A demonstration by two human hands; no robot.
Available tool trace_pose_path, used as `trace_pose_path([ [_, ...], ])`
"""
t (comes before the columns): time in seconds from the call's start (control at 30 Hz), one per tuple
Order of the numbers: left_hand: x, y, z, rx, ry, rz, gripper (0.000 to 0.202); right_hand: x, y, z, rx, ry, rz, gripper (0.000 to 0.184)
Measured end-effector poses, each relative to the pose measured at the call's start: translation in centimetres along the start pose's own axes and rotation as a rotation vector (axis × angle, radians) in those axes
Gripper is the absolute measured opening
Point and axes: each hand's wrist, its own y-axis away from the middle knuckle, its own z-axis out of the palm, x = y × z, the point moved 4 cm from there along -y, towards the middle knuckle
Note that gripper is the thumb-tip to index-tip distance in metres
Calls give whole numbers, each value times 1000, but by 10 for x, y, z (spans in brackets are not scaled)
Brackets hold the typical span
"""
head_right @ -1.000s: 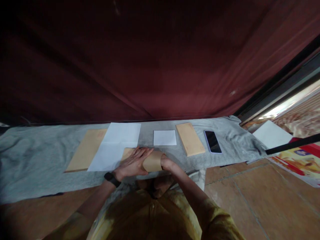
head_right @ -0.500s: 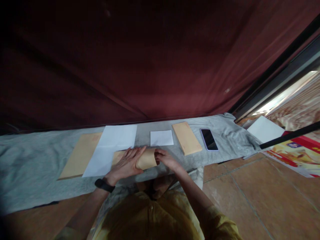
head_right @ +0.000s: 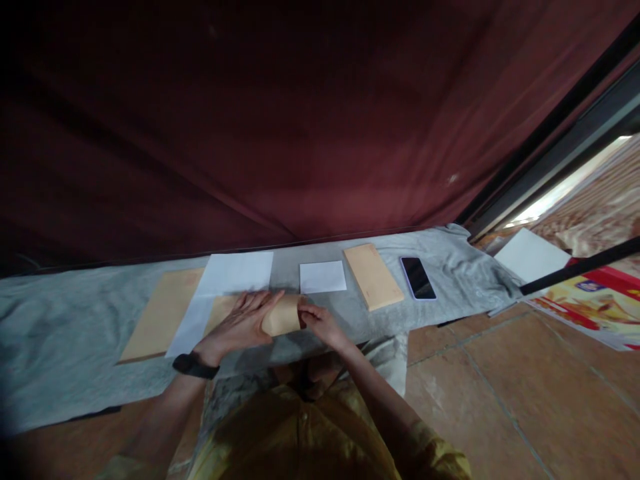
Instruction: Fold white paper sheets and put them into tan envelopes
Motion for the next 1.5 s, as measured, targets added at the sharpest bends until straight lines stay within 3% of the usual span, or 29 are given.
trace_pose_path([
  [0.3,-19,0,18,-82,121,-76,110,-9,15,16,-82,424,-264,46],
  [0.5,-25,-3,28,-84,136,-64,113,-1,21,16,42,482,-383,36],
  [0.7,-25,-1,28,-85,152,-78,115,6,18,18,108,428,-335,13],
  [0.87,-15,-2,25,-103,156,-73,117,5,18,18,144,409,-301,8],
  [1.07,-3,-6,19,-68,161,-45,117,0,20,17,138,381,-285,10],
  [1.23,-6,-7,20,-42,166,-49,120,-5,18,15,91,400,-300,22],
  [1.5,-13,-8,33,-40,192,-46,124,-11,15,18,-25,742,-393,36],
])
